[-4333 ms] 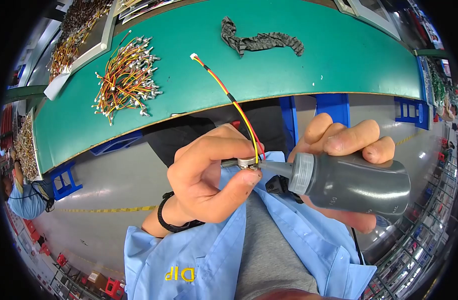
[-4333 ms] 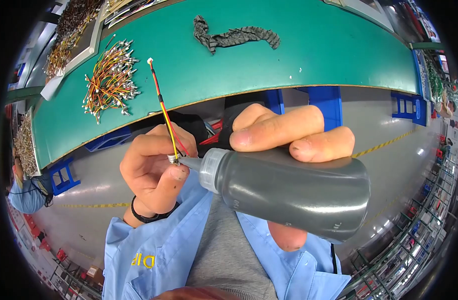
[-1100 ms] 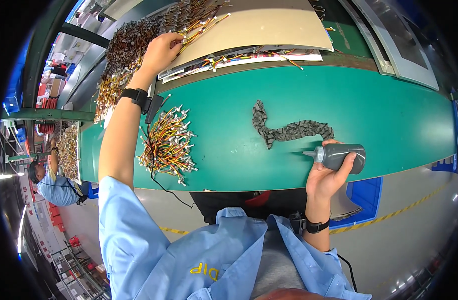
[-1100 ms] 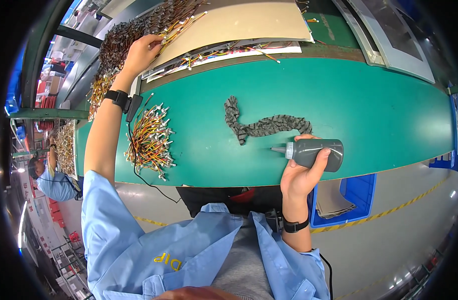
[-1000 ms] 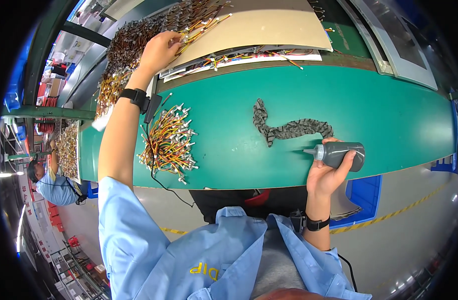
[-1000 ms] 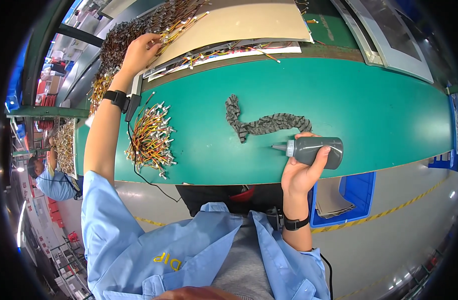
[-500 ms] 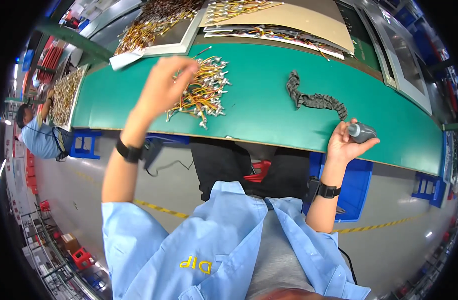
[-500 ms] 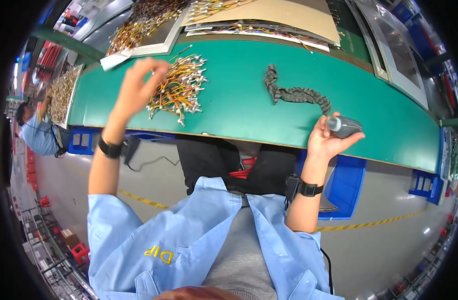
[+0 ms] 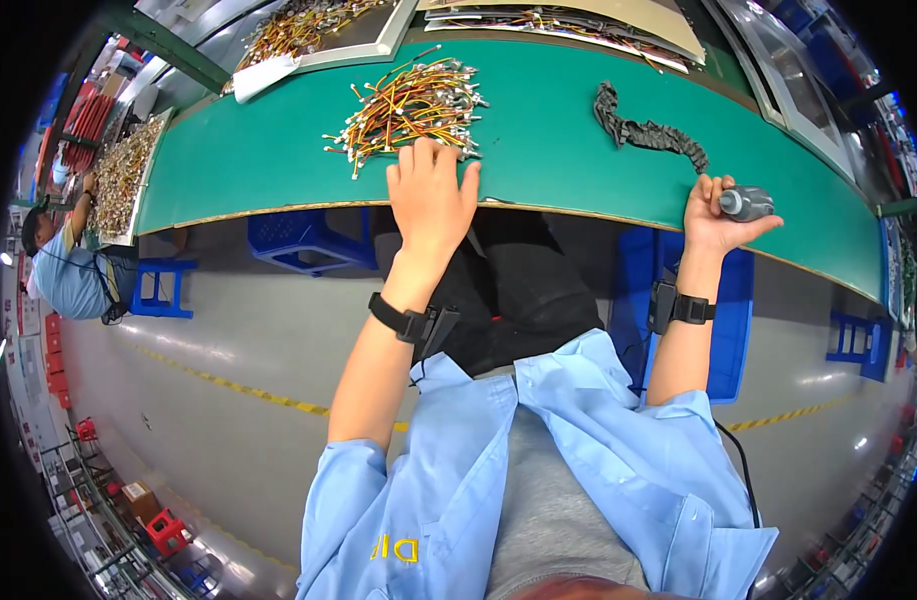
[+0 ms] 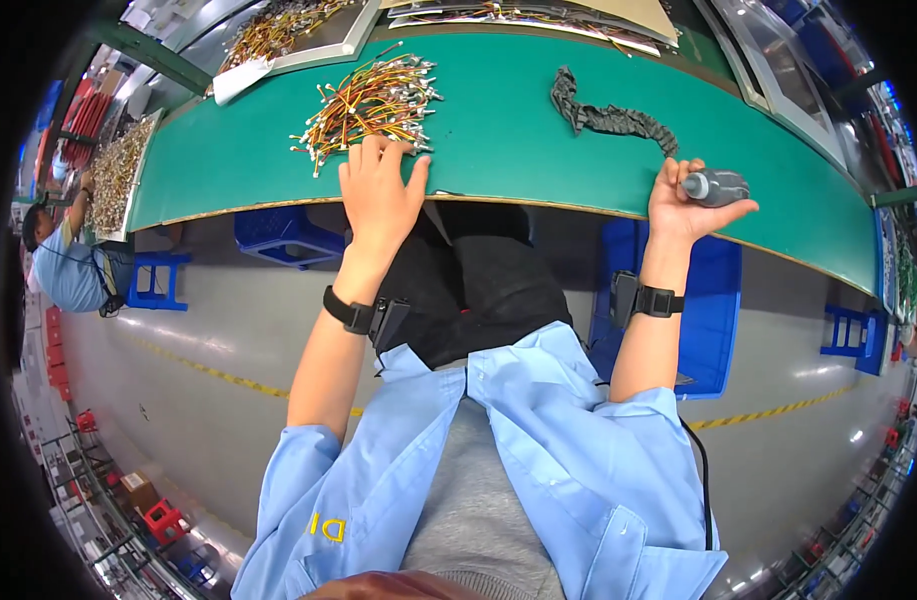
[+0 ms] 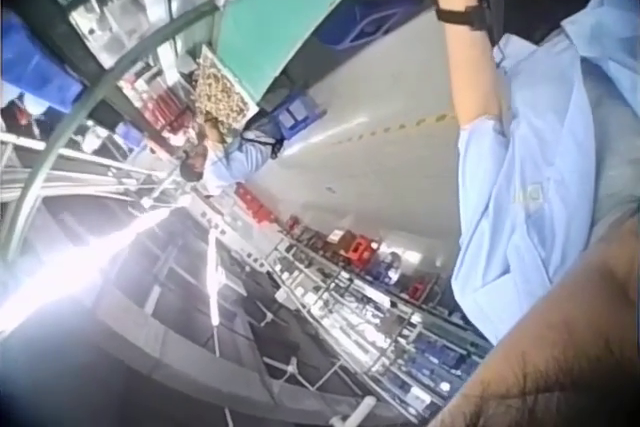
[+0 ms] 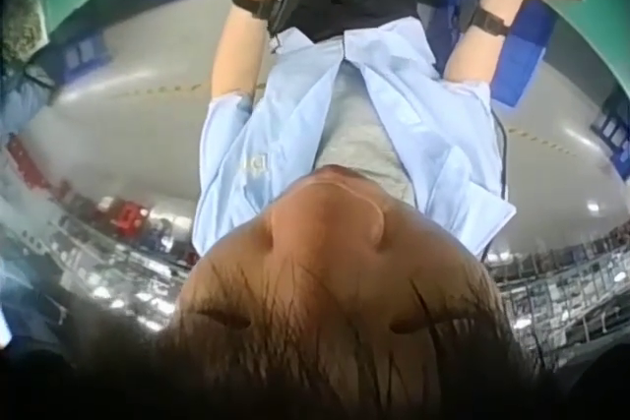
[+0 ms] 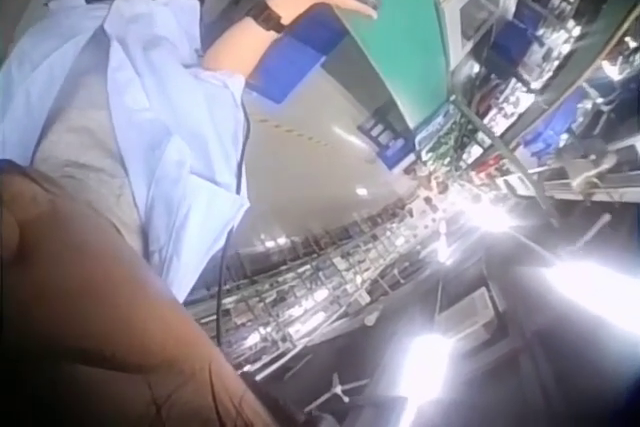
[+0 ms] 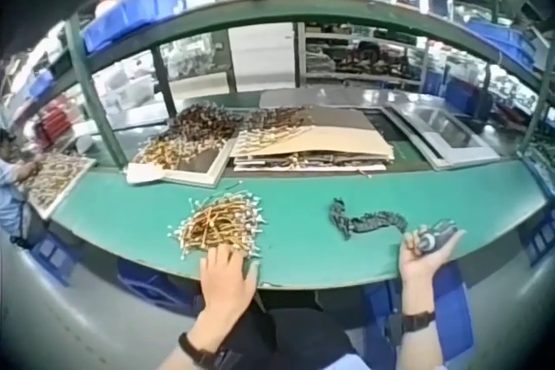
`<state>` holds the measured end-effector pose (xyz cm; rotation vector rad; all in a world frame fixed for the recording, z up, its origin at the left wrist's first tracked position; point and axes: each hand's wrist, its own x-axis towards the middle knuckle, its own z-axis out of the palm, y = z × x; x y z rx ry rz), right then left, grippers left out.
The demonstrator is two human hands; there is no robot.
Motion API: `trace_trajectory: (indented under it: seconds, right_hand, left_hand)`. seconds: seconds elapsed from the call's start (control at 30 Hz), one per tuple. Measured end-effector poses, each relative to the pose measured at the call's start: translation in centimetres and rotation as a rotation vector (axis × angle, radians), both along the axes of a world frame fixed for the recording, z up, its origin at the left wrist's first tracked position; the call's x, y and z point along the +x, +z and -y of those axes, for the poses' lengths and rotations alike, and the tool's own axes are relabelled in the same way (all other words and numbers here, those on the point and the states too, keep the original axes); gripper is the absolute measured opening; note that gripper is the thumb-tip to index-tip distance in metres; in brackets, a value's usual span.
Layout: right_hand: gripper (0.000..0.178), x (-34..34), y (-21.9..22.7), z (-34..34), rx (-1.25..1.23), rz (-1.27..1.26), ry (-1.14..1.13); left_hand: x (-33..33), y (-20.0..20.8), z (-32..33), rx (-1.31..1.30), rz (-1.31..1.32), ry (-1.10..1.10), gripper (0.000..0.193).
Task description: Applying liquid from a bottle to small electronic components at a factory workbench.
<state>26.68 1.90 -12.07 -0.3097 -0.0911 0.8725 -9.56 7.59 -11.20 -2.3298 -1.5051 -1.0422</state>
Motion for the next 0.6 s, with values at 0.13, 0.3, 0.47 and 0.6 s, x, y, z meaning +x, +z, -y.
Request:
trace_trajectory:
  seconds: [0.13,0.3,0.47,0.6]
  right_hand:
    - [0.09,-0.3,-0.1,0.1,-0.104,-0.004,-0.027]
    - [0.087,0.9,0.1,2.1,-0.006,0.001,0.017]
    - [0.082,0.5,-0.5,1.8,0.061,0.005,0.124]
    - [0.081,0.8,-0.4,1.9,0.074,-0.014,0.147]
  left_hand:
    - [1.0,0.4,-0.1,-0.033,-0.026,0.113,0.023]
    - [3.2,-0.2,0.1,0.026,-0.064,0.2,0.013]
    - [4.2,1.2,1.1,-0.053,0.208,0.213,0.013]
    - [5.7,2.6,0.8,-0.262,0.45,0.133,0.014]
